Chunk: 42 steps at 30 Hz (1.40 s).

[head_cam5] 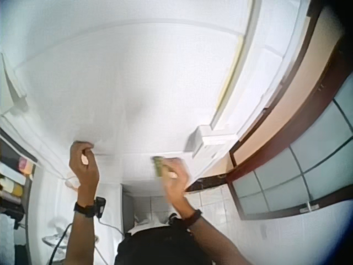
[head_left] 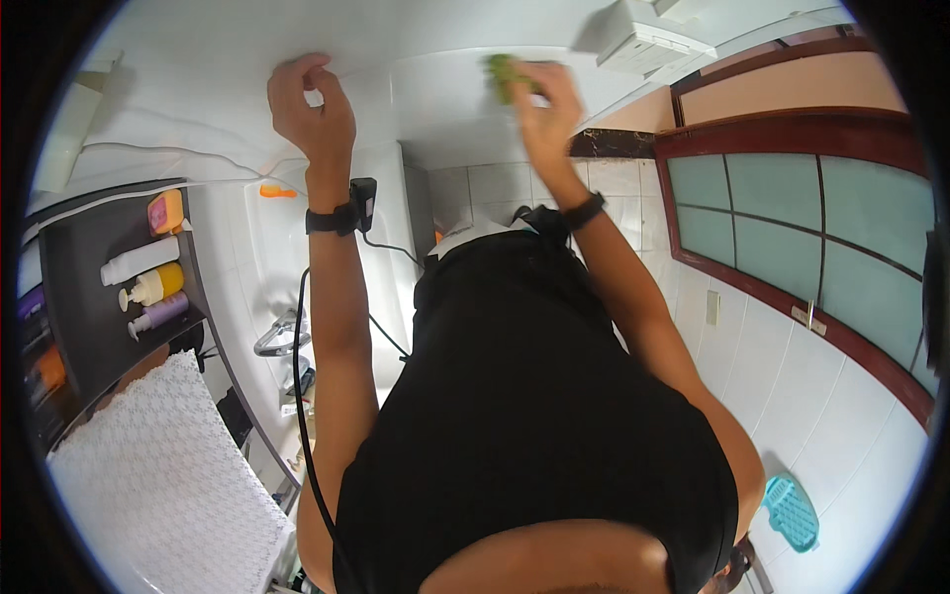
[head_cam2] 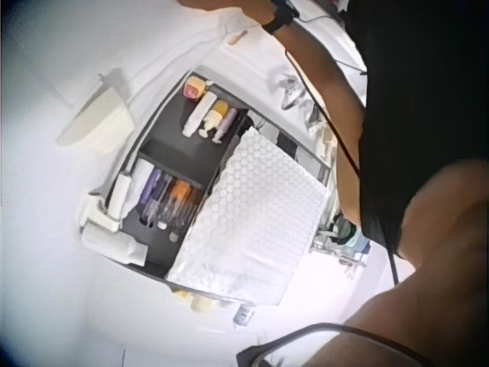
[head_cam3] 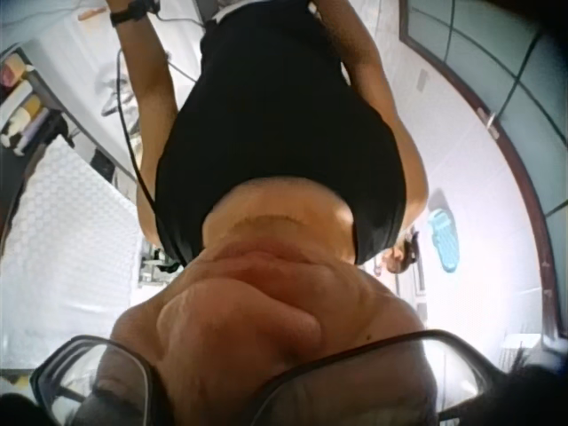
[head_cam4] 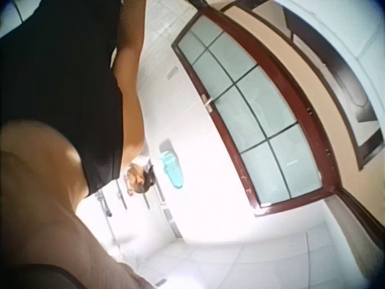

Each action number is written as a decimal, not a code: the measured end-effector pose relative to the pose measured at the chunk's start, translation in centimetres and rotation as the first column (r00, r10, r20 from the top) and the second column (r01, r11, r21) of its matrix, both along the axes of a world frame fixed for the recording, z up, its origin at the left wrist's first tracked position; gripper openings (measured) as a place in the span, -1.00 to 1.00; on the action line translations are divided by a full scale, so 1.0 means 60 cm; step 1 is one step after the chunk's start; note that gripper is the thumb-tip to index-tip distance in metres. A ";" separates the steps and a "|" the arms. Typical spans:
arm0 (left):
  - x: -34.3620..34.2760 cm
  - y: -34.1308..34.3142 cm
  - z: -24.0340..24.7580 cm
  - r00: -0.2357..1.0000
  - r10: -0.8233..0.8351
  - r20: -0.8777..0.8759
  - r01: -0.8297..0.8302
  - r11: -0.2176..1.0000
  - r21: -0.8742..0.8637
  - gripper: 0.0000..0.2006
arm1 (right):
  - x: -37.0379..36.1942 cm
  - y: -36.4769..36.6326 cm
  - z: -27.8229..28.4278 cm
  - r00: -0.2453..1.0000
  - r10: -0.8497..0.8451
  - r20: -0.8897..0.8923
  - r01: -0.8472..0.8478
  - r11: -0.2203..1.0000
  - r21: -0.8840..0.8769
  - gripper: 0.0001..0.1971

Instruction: Cleaning the shower fixtures, toilet, sink, and walls with a sponge.

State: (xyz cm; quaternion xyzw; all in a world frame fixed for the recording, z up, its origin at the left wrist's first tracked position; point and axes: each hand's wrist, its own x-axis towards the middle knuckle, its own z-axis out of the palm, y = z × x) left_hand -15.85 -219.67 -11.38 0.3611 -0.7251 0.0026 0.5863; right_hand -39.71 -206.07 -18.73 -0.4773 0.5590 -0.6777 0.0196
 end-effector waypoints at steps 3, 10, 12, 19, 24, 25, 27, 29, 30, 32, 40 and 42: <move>0.001 -0.014 0.003 0.998 -0.056 -0.024 0.057 0.997 0.048 -0.82 | 0.126 -0.071 -0.018 0.979 0.202 0.002 -0.200 0.968 0.154 -0.78; 0.046 -0.046 -0.016 0.993 -0.120 0.003 0.120 0.992 -0.034 -0.80 | 0.107 -0.046 -0.134 0.998 -0.017 0.056 -0.006 0.918 0.396 -0.79; 0.046 -0.056 -0.019 0.993 -0.119 -0.002 0.118 0.990 -0.071 -0.79 | 0.029 -0.008 -0.197 0.966 -0.242 0.096 0.190 0.906 0.377 -0.81; 0.048 -0.061 -0.018 0.985 -0.166 -0.043 0.160 0.980 -0.122 -0.79 | -0.104 0.038 -0.299 0.794 -0.522 0.311 0.312 0.790 0.528 -0.76; 0.039 -0.045 -0.020 0.981 -0.194 -0.026 0.192 0.978 -0.087 -0.77 | 0.061 -0.044 -0.368 0.688 -0.318 0.652 -0.207 0.775 0.596 -0.81; 0.034 -0.044 -0.021 0.984 -0.178 -0.020 0.176 0.982 -0.075 -0.76 | 0.091 -0.066 -0.377 0.598 -0.315 0.737 -0.277 0.782 0.558 -0.76; 0.022 -0.044 -0.021 0.989 -0.146 -0.001 0.145 0.988 -0.053 -0.76 | 0.123 -0.096 -0.388 0.546 -0.314 0.777 -0.397 0.720 0.569 -0.75; 0.029 -0.038 -0.022 0.995 -0.103 0.011 0.104 0.993 -0.058 -0.77 | 0.134 -0.108 -0.390 0.482 -0.323 0.815 -0.396 0.749 0.531 -0.71; 0.037 -0.040 -0.025 0.997 -0.046 0.067 0.049 0.998 -0.049 -0.78 | 0.126 -0.102 -0.396 0.447 -0.304 0.841 -0.413 0.764 0.496 -0.67; 0.016 -0.036 -0.015 0.998 -0.034 0.051 0.038 0.996 -0.081 -0.84 | 0.061 -0.087 -0.418 0.394 -0.352 0.849 -0.355 0.794 0.494 -0.68; -0.026 -0.030 -0.030 0.986 0.101 -0.131 -0.110 0.992 -0.066 -0.84 | -0.277 0.091 -0.404 0.213 -0.322 0.922 0.018 0.945 0.326 -0.88; -0.042 -0.020 -0.026 0.978 0.135 -0.156 -0.142 0.989 -0.036 -0.83 | -0.259 0.086 -0.397 0.166 -0.385 0.908 0.005 0.921 0.390 -0.88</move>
